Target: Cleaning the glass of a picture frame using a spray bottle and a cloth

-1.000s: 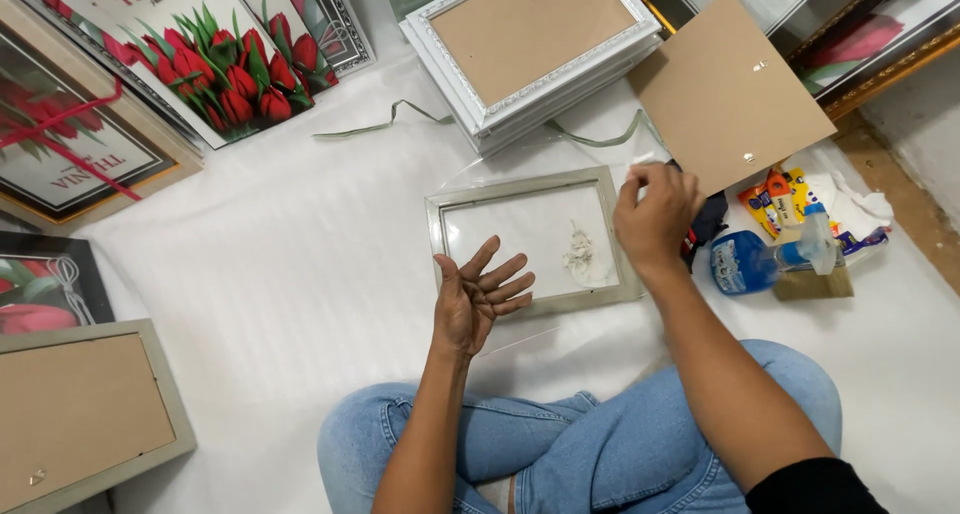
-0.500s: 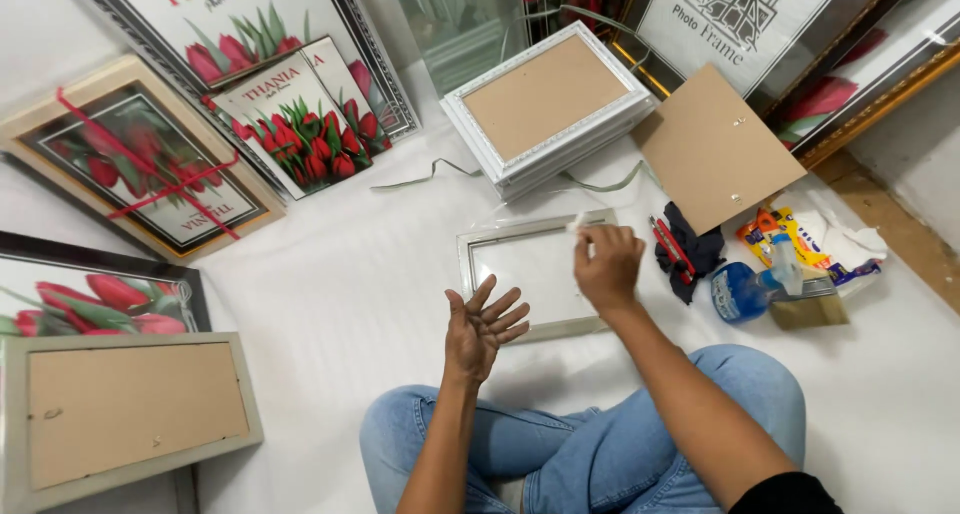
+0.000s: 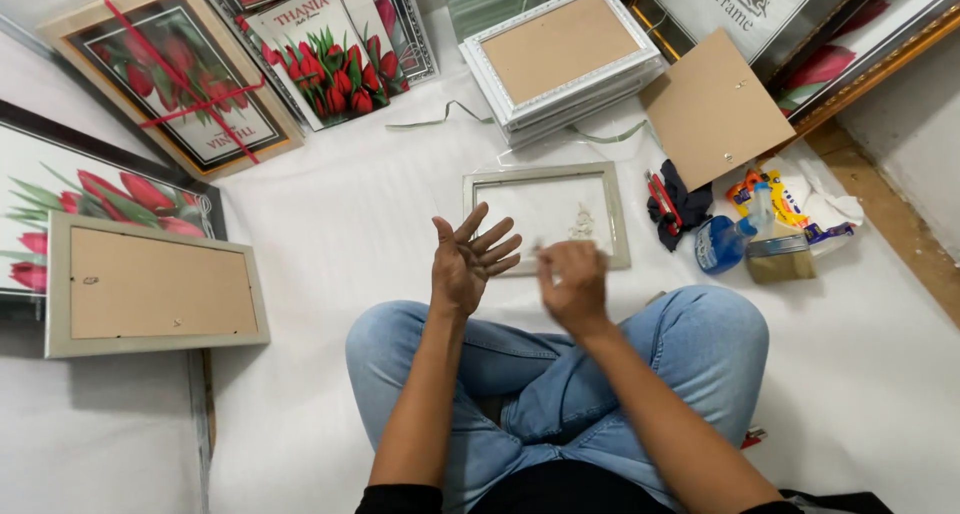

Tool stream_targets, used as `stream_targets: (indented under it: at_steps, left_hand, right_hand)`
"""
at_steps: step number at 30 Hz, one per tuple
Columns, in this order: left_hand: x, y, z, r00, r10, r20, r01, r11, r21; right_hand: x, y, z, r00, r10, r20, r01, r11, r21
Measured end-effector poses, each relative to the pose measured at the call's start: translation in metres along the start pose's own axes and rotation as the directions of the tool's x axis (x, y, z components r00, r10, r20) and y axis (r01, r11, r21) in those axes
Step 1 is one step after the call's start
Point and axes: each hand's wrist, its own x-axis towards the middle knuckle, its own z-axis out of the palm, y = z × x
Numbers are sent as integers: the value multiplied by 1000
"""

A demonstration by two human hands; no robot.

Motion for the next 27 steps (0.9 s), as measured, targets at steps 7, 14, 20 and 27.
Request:
stream_targets:
  at_steps: [7,14,20,27]
  left_hand:
    - [14,6,-7,1000,-5,3,6,996,-90]
    - [50,6,-10,999,-36,-34,35,999,-32]
    - [48,21,-53,991,-113,-79,104,989,-110]
    - [61,-8,-28,986,-156,-65,148,983,-109]
  right_hand:
    - [18,23,-32,970,186,-155,-220,947,-236]
    - [4,-39,44,989,3,145,-11,998,59]
    - [24,62,28,959,278,56,-255,931,-261]
    - [38,-45,52,989,93,119,-101,993,64]
